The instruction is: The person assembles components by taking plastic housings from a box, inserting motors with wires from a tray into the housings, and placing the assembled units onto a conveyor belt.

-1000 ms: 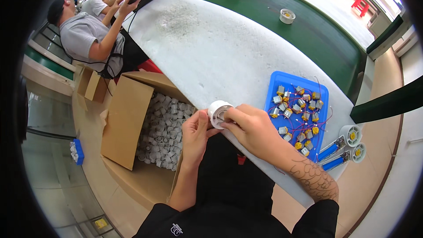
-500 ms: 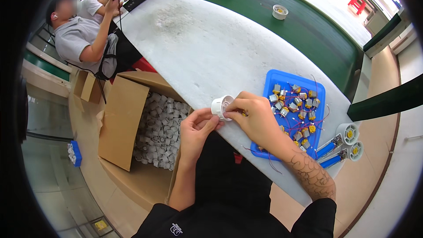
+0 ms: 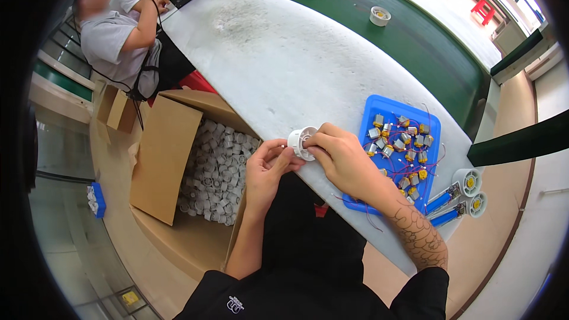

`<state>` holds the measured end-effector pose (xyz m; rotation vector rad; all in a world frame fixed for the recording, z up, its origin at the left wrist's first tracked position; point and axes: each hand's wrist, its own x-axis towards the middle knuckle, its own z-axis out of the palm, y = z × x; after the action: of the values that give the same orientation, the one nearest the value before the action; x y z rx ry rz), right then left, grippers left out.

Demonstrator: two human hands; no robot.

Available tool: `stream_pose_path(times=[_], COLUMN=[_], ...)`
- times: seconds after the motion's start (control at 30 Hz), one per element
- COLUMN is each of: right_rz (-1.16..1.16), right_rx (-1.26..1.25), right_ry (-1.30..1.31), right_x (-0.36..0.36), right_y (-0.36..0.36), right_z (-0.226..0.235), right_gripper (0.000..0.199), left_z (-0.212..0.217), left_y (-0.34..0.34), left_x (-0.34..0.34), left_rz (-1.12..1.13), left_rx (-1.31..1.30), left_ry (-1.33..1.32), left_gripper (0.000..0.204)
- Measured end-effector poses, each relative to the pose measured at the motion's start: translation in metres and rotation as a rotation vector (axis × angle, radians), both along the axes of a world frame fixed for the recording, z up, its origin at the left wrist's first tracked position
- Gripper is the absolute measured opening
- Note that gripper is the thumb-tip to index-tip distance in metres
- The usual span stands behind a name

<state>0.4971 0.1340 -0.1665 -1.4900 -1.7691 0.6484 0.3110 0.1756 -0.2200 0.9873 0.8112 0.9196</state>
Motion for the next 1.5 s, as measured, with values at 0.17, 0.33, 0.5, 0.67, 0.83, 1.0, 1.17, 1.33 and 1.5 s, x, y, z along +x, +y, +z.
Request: stream_pose_path(times=[0.17,0.33,0.5,0.67,0.83,1.0,1.17,1.33,1.5], right_rz=[-0.018,-0.13,-0.082,-0.095,-0.112,-0.07,-0.012,0.007,-0.002], right_rx=[-0.021,0.011,0.089,0.056,0.064,0.102,0.179,0.161,0.185], right_ry=[0.008,0.038,-0.044,0.025,-0.046,-0.129,-0.487,-0.611,-0.405], right_x=[-0.004,-0.003,-0.004,-0.013,-0.018,-0.016,-0.019,-0.024,-0.023], right_y=[0.002,0.007,0.009,0.009,0.009,0.011,0.009,0.011,0.012], right_z=[0.004,0.014,0.011,0.016,0.024,0.024,0.031,0.029,0.031], right_gripper=[0.013,0.02,0.022,0.022,0.022,0.024,0.033,0.032,0.029], left_z=[-0.003,-0.001,-0.005,-0.014,-0.015,-0.013,-0.015,-0.014,-0.014], left_y=[0.0,-0.001,-0.005,-0.003,-0.003,-0.004,-0.006,-0.009,-0.009], left_x=[0.0,0.003,0.004,-0.001,-0.004,-0.003,-0.002,0.001,-0.002], left_rz=[0.087,0.277,0.337,0.298,0.31,0.297,0.307,0.316,0.304], left_rx=[0.074,0.147,0.278,0.37,0.351,0.333,0.352,0.364,0.363], left_ry=[0.096,0.166,0.16,0.159,0.153,0.165,0.127,0.113,0.144], left_gripper=[0.016,0.011,0.009,0.01,0.012,0.012,0.012,0.014,0.015])
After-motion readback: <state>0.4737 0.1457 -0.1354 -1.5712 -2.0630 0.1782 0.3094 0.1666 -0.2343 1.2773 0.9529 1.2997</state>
